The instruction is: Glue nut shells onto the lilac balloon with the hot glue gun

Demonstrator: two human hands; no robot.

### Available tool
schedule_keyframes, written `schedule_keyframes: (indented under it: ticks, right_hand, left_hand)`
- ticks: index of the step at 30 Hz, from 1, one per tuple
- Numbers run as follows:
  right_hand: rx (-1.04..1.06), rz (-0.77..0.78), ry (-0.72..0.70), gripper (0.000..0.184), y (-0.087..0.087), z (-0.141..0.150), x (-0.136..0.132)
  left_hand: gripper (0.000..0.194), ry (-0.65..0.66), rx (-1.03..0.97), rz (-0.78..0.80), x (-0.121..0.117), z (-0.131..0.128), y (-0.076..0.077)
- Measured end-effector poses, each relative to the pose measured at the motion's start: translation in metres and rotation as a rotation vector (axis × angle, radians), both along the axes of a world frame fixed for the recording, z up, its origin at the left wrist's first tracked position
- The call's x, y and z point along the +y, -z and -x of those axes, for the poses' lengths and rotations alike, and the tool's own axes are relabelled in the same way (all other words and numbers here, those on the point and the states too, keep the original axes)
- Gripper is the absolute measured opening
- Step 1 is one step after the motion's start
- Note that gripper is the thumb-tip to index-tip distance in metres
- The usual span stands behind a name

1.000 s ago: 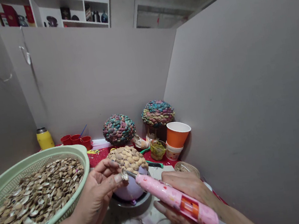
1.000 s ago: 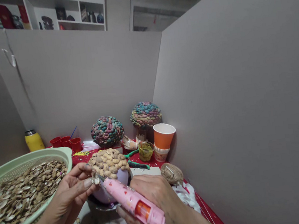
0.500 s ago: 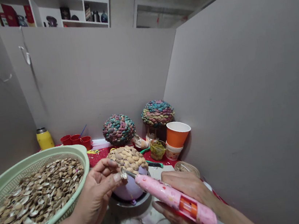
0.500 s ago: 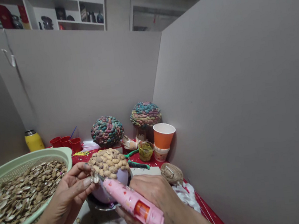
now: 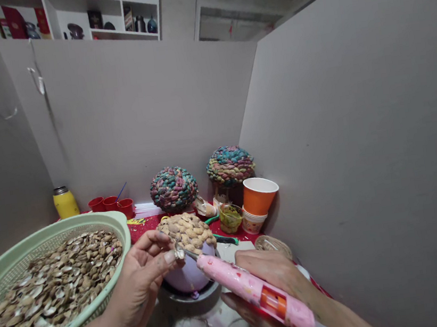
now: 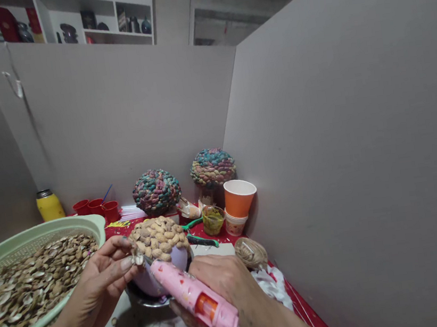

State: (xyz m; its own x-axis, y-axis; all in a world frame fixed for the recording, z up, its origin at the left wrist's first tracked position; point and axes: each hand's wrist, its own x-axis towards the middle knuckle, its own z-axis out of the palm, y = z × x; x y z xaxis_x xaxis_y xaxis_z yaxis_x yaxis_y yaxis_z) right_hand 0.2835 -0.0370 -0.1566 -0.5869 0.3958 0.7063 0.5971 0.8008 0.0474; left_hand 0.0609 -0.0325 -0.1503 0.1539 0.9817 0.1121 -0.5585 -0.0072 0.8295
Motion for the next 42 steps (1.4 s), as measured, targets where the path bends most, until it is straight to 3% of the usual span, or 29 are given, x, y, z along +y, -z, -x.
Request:
schedule_keyframes:
  ticks: [42]
  right_hand:
    - [0.003,0.005,0.011,0.027,0.0066,-0.0014,0.0009]
  left_hand:
    - [0.026,-0.037,0.028,-0.012,0.0011,-0.0007,-0.0011]
